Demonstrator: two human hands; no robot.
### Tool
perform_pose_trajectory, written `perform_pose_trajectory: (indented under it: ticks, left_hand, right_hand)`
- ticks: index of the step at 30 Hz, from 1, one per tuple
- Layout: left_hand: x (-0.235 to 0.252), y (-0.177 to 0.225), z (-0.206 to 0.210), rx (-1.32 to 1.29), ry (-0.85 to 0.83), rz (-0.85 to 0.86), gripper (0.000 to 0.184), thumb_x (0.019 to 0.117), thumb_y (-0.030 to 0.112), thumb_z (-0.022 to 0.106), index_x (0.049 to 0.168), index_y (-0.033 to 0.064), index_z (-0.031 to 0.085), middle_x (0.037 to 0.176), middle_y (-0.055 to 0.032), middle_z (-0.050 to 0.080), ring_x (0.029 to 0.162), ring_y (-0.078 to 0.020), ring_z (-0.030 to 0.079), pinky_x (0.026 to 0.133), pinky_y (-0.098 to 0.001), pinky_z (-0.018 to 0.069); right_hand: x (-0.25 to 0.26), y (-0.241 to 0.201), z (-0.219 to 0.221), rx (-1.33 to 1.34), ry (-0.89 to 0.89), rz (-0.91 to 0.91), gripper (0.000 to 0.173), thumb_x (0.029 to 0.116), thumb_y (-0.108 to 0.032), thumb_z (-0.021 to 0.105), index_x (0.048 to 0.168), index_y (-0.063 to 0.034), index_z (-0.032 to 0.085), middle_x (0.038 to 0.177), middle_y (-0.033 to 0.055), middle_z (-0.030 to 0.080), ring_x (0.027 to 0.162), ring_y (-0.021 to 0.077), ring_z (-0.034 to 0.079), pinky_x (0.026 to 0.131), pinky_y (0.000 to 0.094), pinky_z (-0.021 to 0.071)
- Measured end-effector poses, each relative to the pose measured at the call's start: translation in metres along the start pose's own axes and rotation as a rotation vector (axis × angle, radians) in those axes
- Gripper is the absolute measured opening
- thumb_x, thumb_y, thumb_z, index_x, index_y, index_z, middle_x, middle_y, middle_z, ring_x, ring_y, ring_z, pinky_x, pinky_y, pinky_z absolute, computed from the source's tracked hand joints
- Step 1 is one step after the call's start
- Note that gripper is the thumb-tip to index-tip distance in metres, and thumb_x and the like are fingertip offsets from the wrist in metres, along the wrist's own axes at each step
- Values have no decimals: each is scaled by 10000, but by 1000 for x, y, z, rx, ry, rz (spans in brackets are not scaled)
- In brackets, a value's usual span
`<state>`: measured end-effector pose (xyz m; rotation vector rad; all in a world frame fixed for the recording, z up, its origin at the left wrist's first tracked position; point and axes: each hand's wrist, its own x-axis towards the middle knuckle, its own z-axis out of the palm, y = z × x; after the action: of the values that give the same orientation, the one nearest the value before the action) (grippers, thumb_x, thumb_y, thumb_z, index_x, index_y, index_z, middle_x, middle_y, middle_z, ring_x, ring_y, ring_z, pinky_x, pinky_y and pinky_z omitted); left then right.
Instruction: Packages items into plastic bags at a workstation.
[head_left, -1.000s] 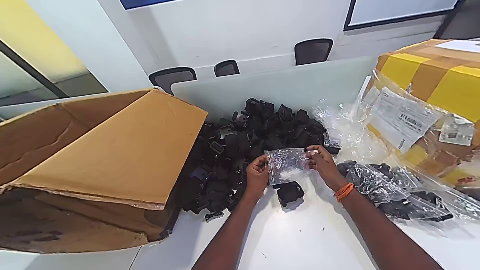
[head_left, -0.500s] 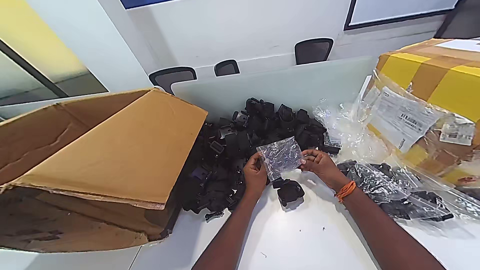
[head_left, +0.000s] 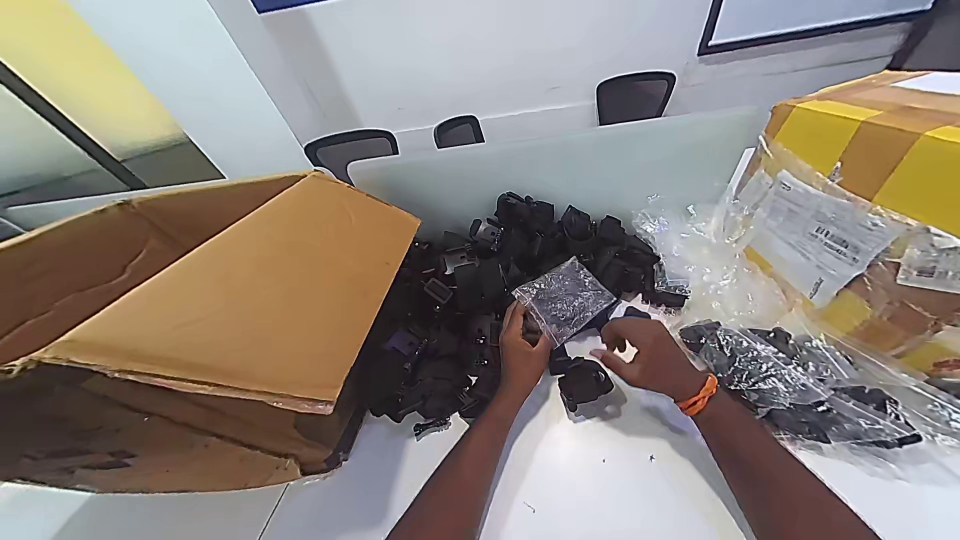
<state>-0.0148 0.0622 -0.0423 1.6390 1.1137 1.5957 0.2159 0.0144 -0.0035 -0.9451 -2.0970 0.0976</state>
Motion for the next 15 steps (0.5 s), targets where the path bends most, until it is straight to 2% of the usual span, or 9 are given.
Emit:
perform_pose_trajectory:
  ticks: [1,2,4,5,6,8,10,12,15]
  left_hand:
    - [-1,0,0,21,2,2,667,820,73,784,1416,-62,518,1474,-235,478,877,-137,692,712,-272,610]
    - [-1,0,0,42,9,7,665,828,78,765,1425,-62,508,1479,-236,470,871,-131,685,707,-268,605]
    - [-1,0,-2,69,33,12,645,850,70,730,1436,-63,496,1468,-239,471,830,-110,655,685,-250,578]
    - [-1,0,-3,77,39,10,640,863,65,713,1447,-64,484,1465,-240,469,814,-98,643,678,-239,568]
    - [0,0,-3,83,42,10,633,871,56,693,1454,-65,479,1465,-239,468,799,-88,634,669,-230,560]
    - [0,1,-2,88,37,11,612,877,50,675,1450,-60,487,1459,-229,479,766,-79,628,647,-224,552]
    - [0,0,-2,89,26,31,589,885,57,680,1435,-55,502,1447,-220,497,768,-84,631,650,-231,556]
    - [0,-1,-2,96,20,53,583,872,55,683,1424,-44,526,1437,-212,516,793,-94,640,685,-243,567]
    - [-1,0,-2,147,-2,86,574,857,57,678,1403,-56,544,1415,-224,534,798,-108,639,694,-253,562]
  right_hand:
    - [1,-7,2,13,-65,-45,447,963,-497,650,942,-53,691,805,77,673,724,188,652,665,390,560]
    - [2,-14,2,20,-160,-60,512,930,-570,669,1022,-67,700,895,87,693,824,208,671,743,414,573]
    - [3,-23,7,-25,-401,-38,687,817,-681,720,1232,-137,663,1182,97,675,1133,273,622,946,498,516]
    - [3,-24,12,-63,-514,-10,763,765,-676,760,1314,-164,623,1297,104,629,1238,316,568,986,549,482]
    - [2,-23,17,-94,-606,22,797,741,-623,801,1367,-176,591,1363,116,590,1281,355,532,982,587,467]
    - [0,-17,27,-113,-684,64,701,765,-393,839,1374,-165,580,1378,133,573,1258,389,538,934,601,485]
    - [-2,-13,30,-81,-645,69,553,797,-173,791,1321,-138,618,1305,129,625,1203,353,597,957,552,516]
    - [-2,-12,24,9,-589,75,448,860,-139,735,1296,-104,635,1245,119,668,1159,285,643,999,493,520]
    - [-1,-11,18,367,-397,68,387,883,-118,730,1255,-54,647,1182,87,699,1077,151,670,965,344,552]
